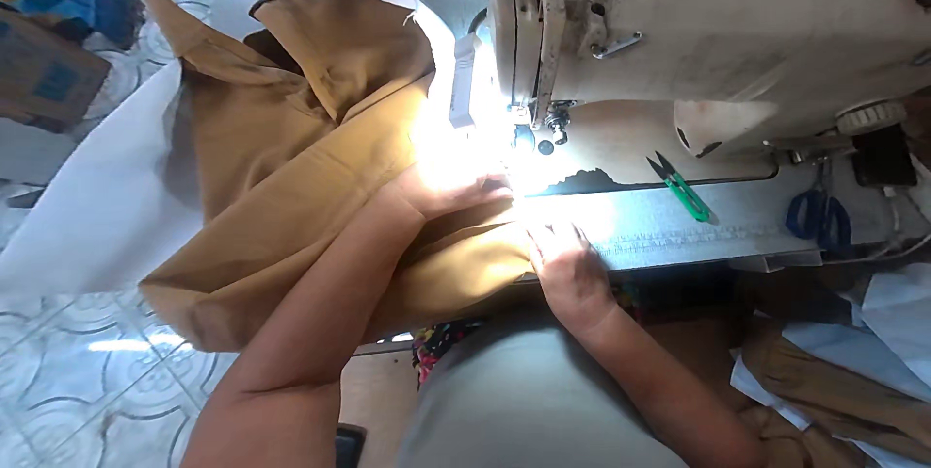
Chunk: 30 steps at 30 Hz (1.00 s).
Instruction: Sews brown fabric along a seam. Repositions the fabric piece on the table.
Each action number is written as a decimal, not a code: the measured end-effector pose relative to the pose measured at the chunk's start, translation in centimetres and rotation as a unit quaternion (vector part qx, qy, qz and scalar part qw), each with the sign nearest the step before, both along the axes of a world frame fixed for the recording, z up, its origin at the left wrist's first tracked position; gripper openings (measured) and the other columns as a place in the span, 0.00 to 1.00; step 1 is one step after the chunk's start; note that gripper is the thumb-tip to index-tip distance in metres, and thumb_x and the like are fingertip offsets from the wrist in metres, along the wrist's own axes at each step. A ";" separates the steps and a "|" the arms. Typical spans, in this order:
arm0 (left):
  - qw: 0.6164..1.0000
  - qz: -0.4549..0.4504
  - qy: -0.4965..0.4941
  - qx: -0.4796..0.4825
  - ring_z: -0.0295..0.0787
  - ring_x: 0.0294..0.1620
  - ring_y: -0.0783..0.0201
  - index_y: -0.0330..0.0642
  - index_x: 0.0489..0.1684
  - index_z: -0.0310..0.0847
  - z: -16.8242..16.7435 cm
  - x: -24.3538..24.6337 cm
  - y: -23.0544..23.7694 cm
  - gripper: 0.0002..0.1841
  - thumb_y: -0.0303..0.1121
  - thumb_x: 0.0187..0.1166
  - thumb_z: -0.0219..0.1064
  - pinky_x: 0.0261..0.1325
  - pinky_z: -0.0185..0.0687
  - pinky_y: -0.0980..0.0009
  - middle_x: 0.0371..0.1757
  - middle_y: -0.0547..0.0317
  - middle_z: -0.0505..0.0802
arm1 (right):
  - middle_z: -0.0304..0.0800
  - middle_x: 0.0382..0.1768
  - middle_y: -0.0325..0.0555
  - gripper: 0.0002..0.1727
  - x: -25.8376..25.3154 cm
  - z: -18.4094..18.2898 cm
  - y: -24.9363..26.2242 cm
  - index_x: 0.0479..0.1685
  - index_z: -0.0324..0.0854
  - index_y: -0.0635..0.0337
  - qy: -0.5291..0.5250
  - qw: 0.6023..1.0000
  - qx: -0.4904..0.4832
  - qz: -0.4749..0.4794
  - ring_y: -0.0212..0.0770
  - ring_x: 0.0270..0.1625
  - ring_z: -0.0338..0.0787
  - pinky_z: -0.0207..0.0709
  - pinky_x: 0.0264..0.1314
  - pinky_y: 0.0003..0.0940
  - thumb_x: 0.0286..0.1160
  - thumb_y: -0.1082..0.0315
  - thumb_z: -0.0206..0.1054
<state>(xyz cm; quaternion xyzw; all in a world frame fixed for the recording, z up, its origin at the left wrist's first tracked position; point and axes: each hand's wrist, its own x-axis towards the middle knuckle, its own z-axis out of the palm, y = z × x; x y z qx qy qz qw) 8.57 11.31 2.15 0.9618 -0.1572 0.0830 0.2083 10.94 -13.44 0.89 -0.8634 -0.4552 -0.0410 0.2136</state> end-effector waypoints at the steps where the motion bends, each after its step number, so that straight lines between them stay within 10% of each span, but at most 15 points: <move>1: 1.000 0.011 0.013 0.003 0.91 0.53 0.58 0.49 0.35 0.94 -0.2 0.1 -0.2 0.11 0.43 0.79 0.69 0.57 0.82 0.55 0.48 0.59 0.95 | 0.93 0.43 0.56 0.10 0.0 0.0 0.0 0.46 0.94 0.61 0.001 1.000 0.001 0.003 0.52 0.47 0.95 0.90 0.48 0.39 0.69 0.73 0.72; 6: 0.999 0.014 0.028 -0.006 0.90 0.52 0.54 0.48 0.48 0.92 -0.8 0.3 -0.4 0.09 0.38 0.81 0.67 0.56 0.81 0.54 0.45 0.55 0.93 | 0.91 0.42 0.57 0.11 0.1 -0.1 -0.1 0.47 0.94 0.62 0.009 1.000 0.016 0.010 0.50 0.40 0.94 0.90 0.43 0.39 0.68 0.75 0.73; 13: 0.995 -0.016 -0.021 -0.101 0.91 0.41 0.62 0.38 0.36 0.88 -0.4 -0.2 -1.3 0.04 0.29 0.75 0.70 0.47 0.85 0.66 0.38 0.53 0.93 | 0.91 0.47 0.55 0.16 0.3 -0.2 -0.4 0.59 0.93 0.58 0.083 0.996 0.033 0.001 0.44 0.37 0.93 0.89 0.39 0.35 0.73 0.73 0.70; 18: 0.989 0.120 0.056 -0.066 0.87 0.36 0.64 0.45 0.34 0.88 -0.2 -0.7 -1.8 0.06 0.37 0.74 0.73 0.41 0.78 0.63 0.32 0.59 0.90 | 0.89 0.46 0.56 0.14 -0.1 -0.3 -0.1 0.56 0.93 0.59 0.078 0.996 0.032 0.012 0.45 0.34 0.93 0.89 0.36 0.35 0.72 0.73 0.71; 25: 0.981 0.192 0.019 -0.001 0.88 0.53 0.47 0.44 0.33 0.87 -0.6 -0.3 -1.7 0.11 0.41 0.71 0.79 0.57 0.79 0.46 0.44 0.47 0.90 | 0.91 0.49 0.60 0.15 -1.1 -0.9 0.3 0.56 0.91 0.65 -0.045 0.998 -0.010 0.030 0.49 0.29 0.93 0.88 0.30 0.39 0.70 0.76 0.70; 30: 0.979 0.179 0.015 0.097 0.88 0.59 0.45 0.43 0.42 0.90 -0.7 -1.2 -3.3 0.10 0.33 0.86 0.62 0.61 0.81 0.44 0.55 0.47 0.91 | 0.96 0.51 0.53 0.20 -1.3 -0.9 0.6 0.60 0.91 0.63 -0.109 0.992 -0.062 0.031 0.47 0.34 0.96 0.86 0.28 0.38 0.67 0.79 0.68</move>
